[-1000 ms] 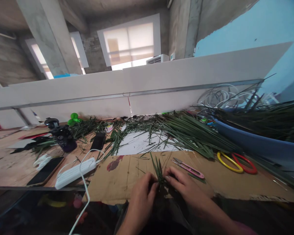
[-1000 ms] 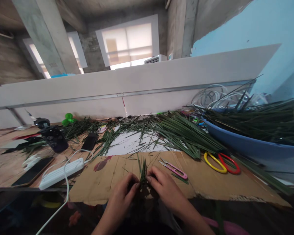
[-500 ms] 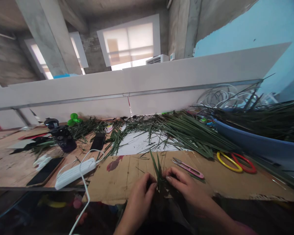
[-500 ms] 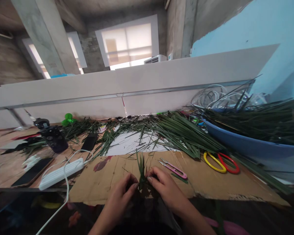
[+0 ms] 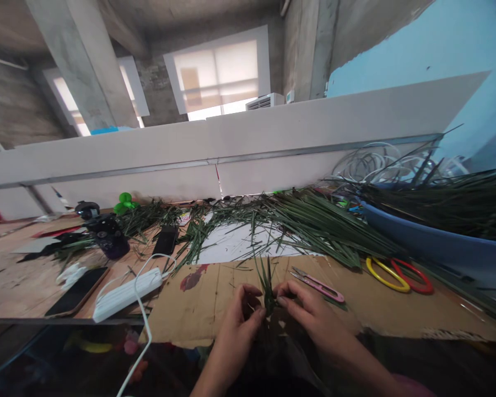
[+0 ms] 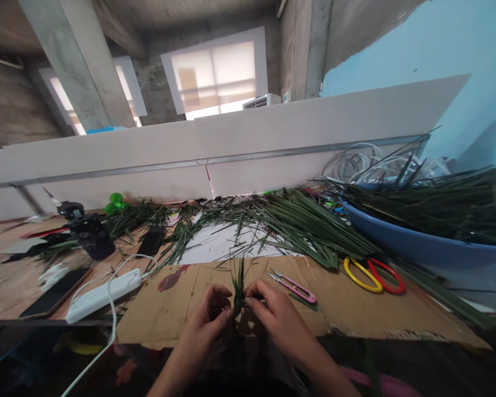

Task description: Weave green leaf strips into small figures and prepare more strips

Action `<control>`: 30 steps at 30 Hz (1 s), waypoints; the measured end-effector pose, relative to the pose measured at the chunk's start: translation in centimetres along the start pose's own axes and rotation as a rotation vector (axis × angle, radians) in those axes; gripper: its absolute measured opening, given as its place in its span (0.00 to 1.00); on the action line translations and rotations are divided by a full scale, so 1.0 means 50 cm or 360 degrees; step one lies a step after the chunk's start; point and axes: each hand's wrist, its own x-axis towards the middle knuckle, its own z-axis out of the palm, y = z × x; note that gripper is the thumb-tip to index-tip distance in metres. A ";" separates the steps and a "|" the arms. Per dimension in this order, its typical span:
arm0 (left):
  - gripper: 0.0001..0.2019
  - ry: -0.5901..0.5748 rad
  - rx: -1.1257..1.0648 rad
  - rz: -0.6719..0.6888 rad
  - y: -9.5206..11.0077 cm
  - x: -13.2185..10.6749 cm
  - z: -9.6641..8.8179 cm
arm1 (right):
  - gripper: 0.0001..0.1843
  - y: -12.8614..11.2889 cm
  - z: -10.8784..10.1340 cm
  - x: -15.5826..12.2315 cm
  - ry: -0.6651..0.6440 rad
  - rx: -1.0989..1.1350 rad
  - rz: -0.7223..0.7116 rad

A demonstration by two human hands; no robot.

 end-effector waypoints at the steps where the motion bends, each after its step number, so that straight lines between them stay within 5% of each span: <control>1: 0.11 -0.0017 -0.0024 -0.0002 -0.001 0.001 0.000 | 0.09 0.000 0.001 0.000 0.0006 -0.0003 0.0000; 10: 0.22 -0.0091 -0.0131 -0.0128 -0.006 0.008 -0.005 | 0.09 -0.002 0.007 0.003 0.0032 0.0028 0.0023; 16: 0.19 -0.0070 -0.0378 -0.0138 -0.008 0.011 -0.001 | 0.13 -0.004 0.015 0.010 0.0020 0.0118 0.0064; 23: 0.19 -0.0021 -0.0351 -0.0071 -0.008 0.014 0.007 | 0.13 -0.004 0.013 0.012 -0.0066 0.0377 0.0142; 30: 0.15 -0.0023 -0.0218 -0.0047 0.006 0.009 0.008 | 0.10 -0.002 0.013 0.009 -0.0026 0.0279 0.0160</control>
